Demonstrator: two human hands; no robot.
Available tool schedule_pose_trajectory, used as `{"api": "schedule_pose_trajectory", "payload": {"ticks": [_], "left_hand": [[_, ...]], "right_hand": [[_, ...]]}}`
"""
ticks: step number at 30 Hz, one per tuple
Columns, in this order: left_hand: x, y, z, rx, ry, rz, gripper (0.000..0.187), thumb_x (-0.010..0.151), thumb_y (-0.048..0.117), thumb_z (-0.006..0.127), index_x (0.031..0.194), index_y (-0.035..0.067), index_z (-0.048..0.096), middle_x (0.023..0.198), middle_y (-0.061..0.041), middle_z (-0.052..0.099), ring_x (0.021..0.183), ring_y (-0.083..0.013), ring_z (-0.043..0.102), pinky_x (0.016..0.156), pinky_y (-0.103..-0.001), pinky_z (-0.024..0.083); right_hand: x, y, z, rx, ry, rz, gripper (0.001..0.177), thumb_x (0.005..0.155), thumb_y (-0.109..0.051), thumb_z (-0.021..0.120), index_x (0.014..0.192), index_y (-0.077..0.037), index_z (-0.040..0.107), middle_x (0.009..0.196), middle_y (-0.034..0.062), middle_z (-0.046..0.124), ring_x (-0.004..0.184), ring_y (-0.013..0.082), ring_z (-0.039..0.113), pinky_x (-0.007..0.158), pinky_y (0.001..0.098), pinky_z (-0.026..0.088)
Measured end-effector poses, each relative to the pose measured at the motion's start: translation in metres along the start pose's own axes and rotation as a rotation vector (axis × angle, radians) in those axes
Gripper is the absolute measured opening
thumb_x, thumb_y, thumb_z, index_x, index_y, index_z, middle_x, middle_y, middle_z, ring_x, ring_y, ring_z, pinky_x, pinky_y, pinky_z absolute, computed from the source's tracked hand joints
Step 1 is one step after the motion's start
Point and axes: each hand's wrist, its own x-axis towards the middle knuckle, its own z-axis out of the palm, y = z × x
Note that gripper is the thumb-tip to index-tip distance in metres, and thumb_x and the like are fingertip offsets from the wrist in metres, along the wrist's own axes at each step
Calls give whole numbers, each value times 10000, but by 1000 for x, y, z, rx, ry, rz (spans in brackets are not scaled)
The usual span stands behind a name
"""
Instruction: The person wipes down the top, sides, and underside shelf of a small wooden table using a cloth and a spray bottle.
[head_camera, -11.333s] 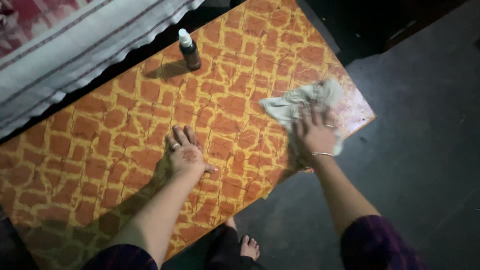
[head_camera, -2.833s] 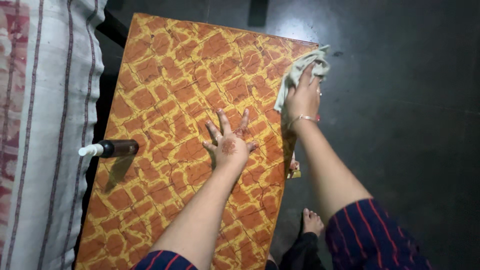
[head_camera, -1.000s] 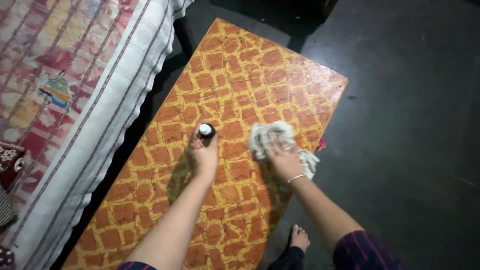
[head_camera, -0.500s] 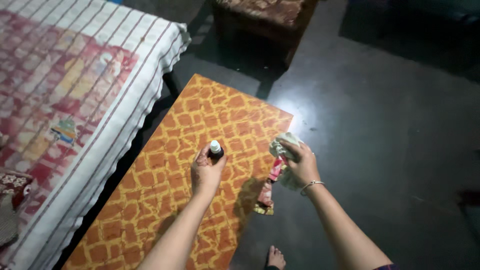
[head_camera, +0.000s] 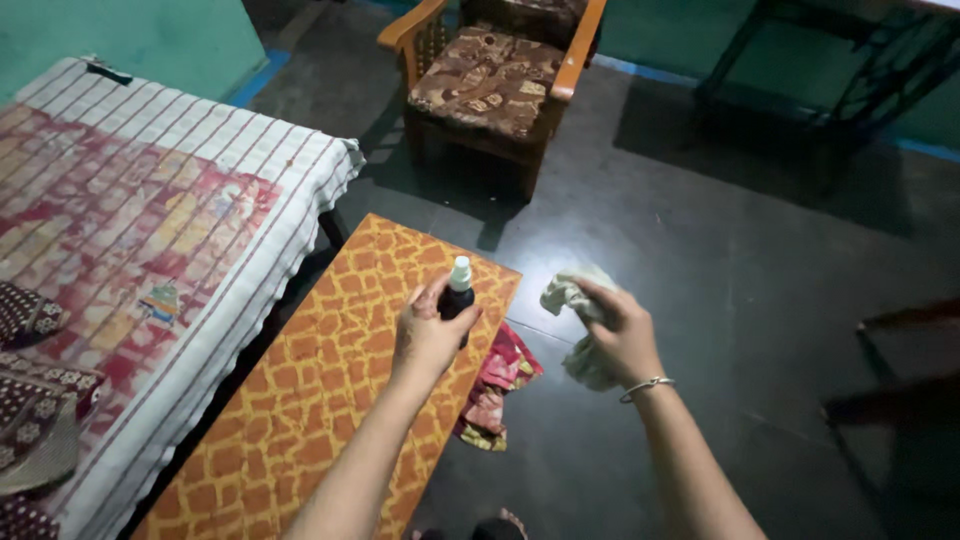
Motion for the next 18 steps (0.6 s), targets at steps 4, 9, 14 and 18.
{"api": "schedule_pose_trajectory", "payload": {"ticks": [4, 9, 14, 18], "left_hand": [[-9, 51, 6, -9, -65, 61, 574, 744, 324, 819, 1272, 160, 665, 1100, -137, 681, 1033, -319, 692, 890, -410, 553], [-11, 99, 32, -41, -81, 205, 592, 748, 331, 807, 1291, 160, 646, 1109, -135, 675, 1038, -325, 683, 889, -414, 545], [3, 144, 57, -100, -136, 204, 525, 799, 318, 741, 1292, 178, 625, 1073, -137, 677, 1032, -336, 672, 875, -425, 535], [32, 158, 88, -243, -119, 260, 429, 801, 259, 681, 1207, 134, 621, 1079, -141, 665, 993, -325, 669, 859, -413, 534]], "right_hand": [[-7, -20, -56, -2, 36, -54, 417, 855, -58, 740, 1265, -134, 730, 1184, 118, 738, 1107, 232, 697, 975, 338, 531], [-14, -33, -103, 45, 105, -5, 396, 868, -70, 738, 1260, -125, 731, 1240, 111, 730, 1152, 224, 698, 990, 332, 534], [-2, -27, -138, -2, 145, 61, 404, 867, -83, 745, 1266, -139, 725, 1260, 107, 718, 1151, 211, 692, 980, 320, 537], [19, -10, -151, 94, 177, 32, 380, 879, -103, 741, 1257, -134, 723, 1256, 105, 737, 1161, 202, 695, 1002, 313, 533]]}}
